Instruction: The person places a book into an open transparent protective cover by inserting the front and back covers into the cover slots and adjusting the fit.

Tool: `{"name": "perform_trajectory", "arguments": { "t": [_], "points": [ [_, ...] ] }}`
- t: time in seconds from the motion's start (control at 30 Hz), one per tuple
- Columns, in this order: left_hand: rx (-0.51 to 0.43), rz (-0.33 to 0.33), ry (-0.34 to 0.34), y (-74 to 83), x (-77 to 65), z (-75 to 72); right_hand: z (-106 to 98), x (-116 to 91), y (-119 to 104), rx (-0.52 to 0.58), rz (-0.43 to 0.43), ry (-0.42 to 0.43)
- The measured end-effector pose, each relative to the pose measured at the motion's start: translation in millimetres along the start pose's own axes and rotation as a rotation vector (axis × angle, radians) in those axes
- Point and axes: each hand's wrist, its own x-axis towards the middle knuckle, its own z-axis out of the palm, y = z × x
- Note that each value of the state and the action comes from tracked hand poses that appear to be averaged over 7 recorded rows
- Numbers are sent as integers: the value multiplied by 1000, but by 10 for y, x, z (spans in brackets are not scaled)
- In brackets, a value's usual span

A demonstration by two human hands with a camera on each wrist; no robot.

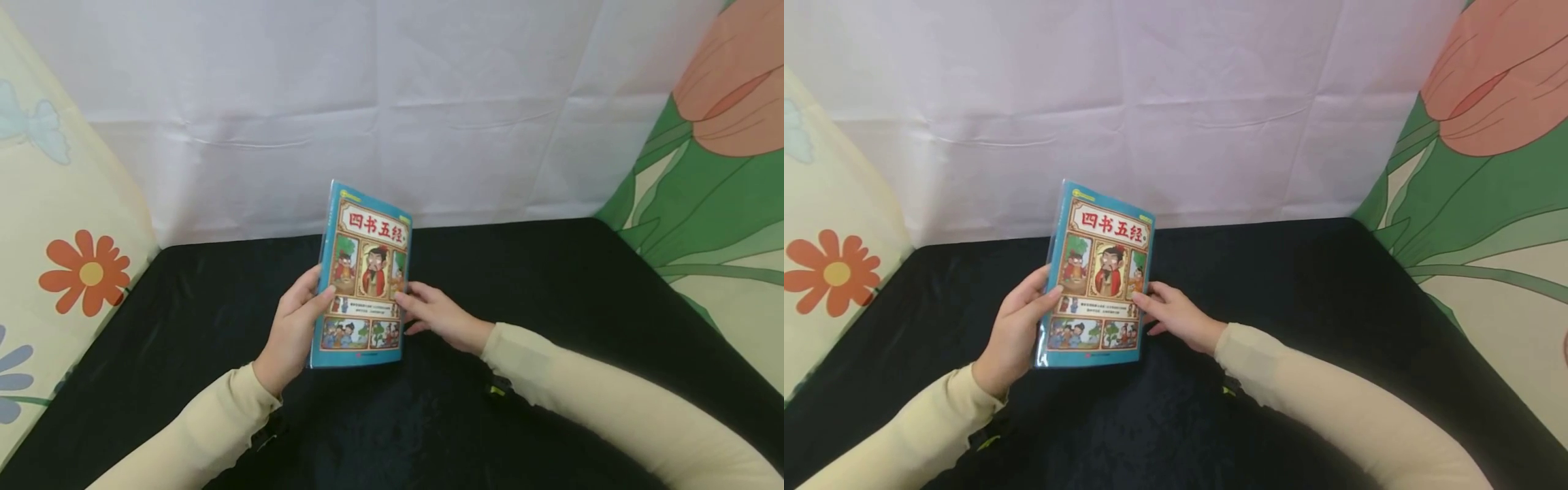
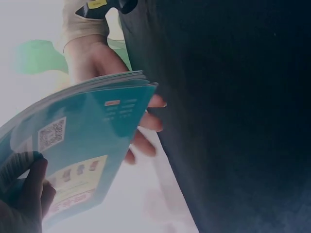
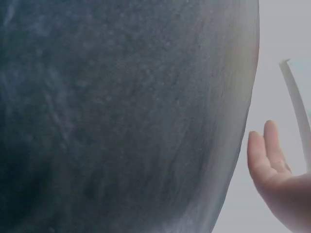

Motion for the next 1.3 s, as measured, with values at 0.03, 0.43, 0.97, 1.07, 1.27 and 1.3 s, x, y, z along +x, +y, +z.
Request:
{"name": "perform_trajectory", "arguments": {
  "t": [0.03,0.43,0.97,1.07,1.27,1.3],
  "points": [
    [-22,-7,-8,-7,6,-5,-5,-5,-4,16,-16,-1],
    [-150,-56,-47,-114,40,-32,-71,-53,-39,125,-59,61],
    [-172,-127,-48,-180,56,-66,-120,-56,-39,127,-70,183],
    [-152,-146,-39,-195,64,-77,-127,-68,-56,112,-67,207],
    [-97,-222,1,-235,78,-99,-145,-75,-76,77,-74,253],
    [-92,-240,9,-242,80,-99,-150,-77,-78,70,-73,259]
  ]
}}
